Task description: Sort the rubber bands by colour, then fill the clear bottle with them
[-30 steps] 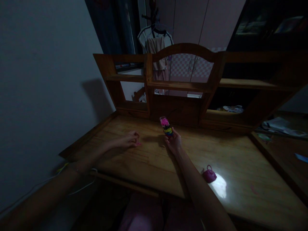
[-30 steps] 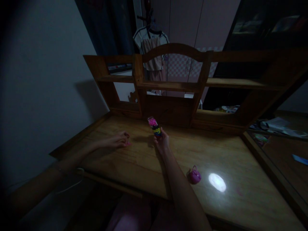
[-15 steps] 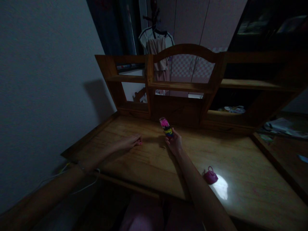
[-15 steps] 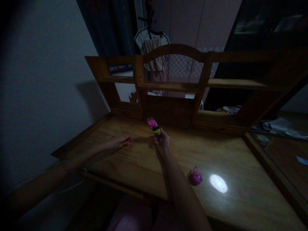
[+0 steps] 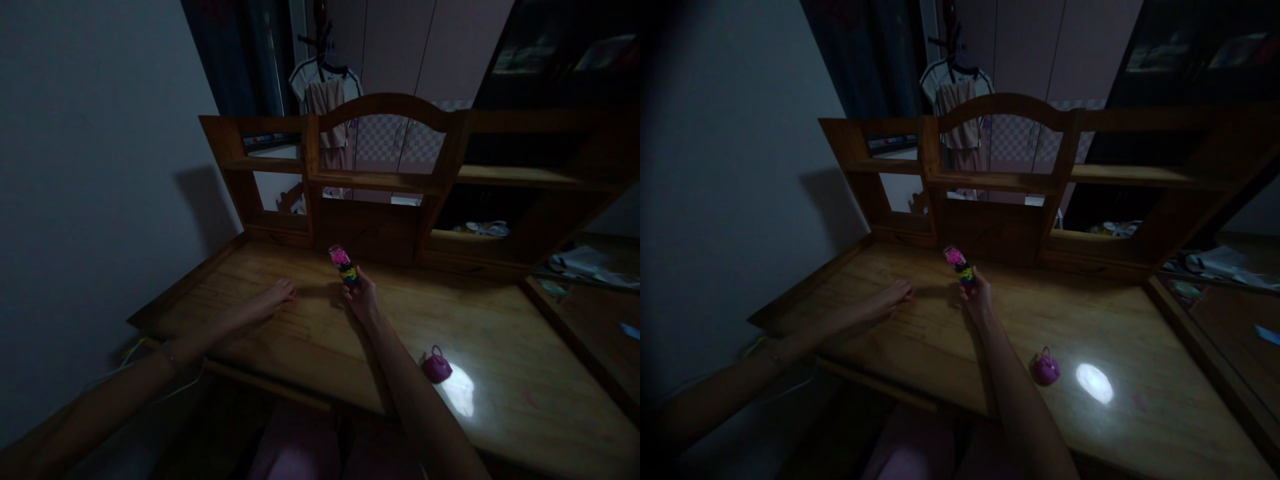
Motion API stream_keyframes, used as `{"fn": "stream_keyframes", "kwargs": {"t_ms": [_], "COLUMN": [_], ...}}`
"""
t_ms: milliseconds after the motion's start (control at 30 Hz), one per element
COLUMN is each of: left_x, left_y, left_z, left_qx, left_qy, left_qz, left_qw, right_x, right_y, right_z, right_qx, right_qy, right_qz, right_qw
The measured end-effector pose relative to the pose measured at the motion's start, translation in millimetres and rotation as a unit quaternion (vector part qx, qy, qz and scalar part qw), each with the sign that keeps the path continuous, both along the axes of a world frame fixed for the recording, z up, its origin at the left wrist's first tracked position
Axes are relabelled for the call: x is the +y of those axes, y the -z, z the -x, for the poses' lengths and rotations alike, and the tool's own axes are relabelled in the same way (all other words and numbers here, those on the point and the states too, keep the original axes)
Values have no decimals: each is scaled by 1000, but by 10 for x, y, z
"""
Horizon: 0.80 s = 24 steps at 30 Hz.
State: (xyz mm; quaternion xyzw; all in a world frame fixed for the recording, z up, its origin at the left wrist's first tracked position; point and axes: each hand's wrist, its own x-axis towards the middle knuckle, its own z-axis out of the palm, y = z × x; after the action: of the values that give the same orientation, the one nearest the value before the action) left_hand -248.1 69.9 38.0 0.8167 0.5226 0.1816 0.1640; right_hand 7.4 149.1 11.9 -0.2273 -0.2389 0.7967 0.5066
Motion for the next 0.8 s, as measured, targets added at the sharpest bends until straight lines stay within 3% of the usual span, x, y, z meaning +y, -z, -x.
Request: {"fn": "stream_keyframes", "kwargs": {"t_ms": [100, 167, 300, 400, 467, 600, 800], "left_x": [78, 163, 255, 192, 120, 47, 160], "left_y": [-11, -118, -569, -901, -1033, -1120, -1181], "left_z": [67, 118, 80, -121, -284, -504, -505], "left_qx": [-6, -13, -52, -48, -26, -3, -19], "left_qy": [-27, -44, -41, -11, 1, 27, 9], "left_qz": [-27, -41, -81, -107, -122, -157, -170], "left_qw": [999, 998, 995, 993, 992, 987, 985], "right_x": [18, 22, -20, -78, -103, -102, -79], "right_y": [22, 34, 38, 30, 32, 57, 68], "right_z": [11, 33, 93, 125, 136, 143, 136], "right_qx": [-12, -23, -45, -52, -51, -41, -17], "right_qy": [-1, -4, -13, -37, -58, -95, -105], "right_qz": [-6, -13, -40, -58, -64, -63, -50], "right_qw": [1000, 1000, 998, 996, 995, 993, 993]}}
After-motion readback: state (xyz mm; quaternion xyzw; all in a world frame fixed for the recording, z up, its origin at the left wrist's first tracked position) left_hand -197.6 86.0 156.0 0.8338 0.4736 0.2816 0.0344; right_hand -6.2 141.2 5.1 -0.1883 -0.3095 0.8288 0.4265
